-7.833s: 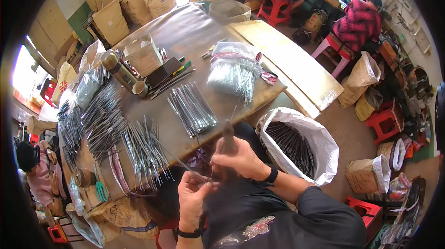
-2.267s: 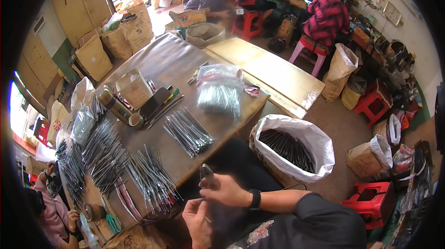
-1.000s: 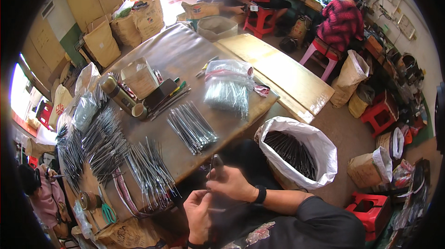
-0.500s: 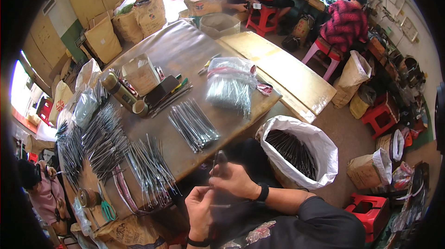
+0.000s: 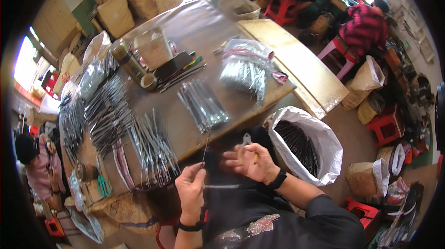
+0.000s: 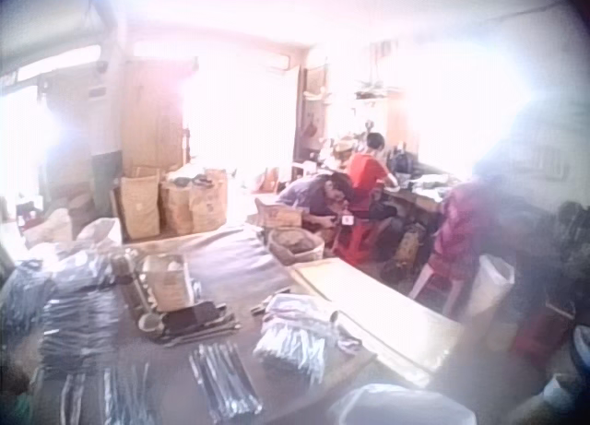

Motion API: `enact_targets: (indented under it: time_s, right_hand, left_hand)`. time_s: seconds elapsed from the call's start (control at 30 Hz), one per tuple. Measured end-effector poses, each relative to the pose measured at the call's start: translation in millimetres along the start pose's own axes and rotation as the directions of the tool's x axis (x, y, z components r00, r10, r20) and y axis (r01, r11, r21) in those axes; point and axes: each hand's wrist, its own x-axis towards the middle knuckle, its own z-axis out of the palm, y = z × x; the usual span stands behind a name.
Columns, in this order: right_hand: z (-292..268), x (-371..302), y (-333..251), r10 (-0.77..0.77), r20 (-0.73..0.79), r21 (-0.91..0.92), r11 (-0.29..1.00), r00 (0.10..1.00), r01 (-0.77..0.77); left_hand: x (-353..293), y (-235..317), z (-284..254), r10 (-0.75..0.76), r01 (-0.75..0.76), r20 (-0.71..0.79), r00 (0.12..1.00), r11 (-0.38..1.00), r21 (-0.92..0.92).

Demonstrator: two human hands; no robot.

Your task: The person repeatedly picks up long metal rods from a table, uses pliers to cut off the tip of each rod, and places the cut pieces into a white bag. The process is repeated continuously throughout the clip.

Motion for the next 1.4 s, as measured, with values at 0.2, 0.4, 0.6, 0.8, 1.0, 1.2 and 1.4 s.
enact_targets:
  time_s: [0.2,0.4,0.6,0.8,1.0,1.2,1.4]
  right_hand:
    - [-8.4,-9.5,2.6,0.031,0.008,-0.563,0.826,0.999,-0.021]
    - [4.1,-8.2,1.4,-0.121,0.262,-0.926,-0.311,0.957,0.214]
    - [13.1,-4.0,-0.3,-0.105,0.389,-0.796,-0.538,0.915,0.276]
    - [17.6,-4.6,-4.5,-0.049,0.322,-0.737,-0.64,0.945,0.218]
    - [14.4,-1.2,0.9,-0.086,0.395,-0.738,-0.623,0.915,0.26]
    - [12.9,1.1,-0.2,-0.029,0.452,-0.7,-0.631,0.892,0.335]
    - [13.0,-0.3,-1.1,-0.12,0.458,-0.757,-0.573,0.881,0.315]
  left_hand:
    - [4.0,-6.2,4.7,0.122,-0.124,0.02,0.992,0.981,0.15]
    - [2.6,-4.2,9.2,0.17,-0.177,0.05,0.984,0.963,0.204]
    - [1.8,-3.2,8.5,0.195,-0.205,0.065,0.979,0.946,0.253]
    - [0.1,0.3,5.7,0.162,-0.169,0.048,0.986,0.961,0.22]
    - [0.2,-1.9,6.6,0.121,-0.127,0.048,0.991,0.982,0.141]
    - [2.5,-3.9,6.9,0.086,-0.093,0.057,0.995,0.984,0.152]
    - [1.6,-5.5,7.4,0.023,-0.032,0.071,0.997,0.992,0.12]
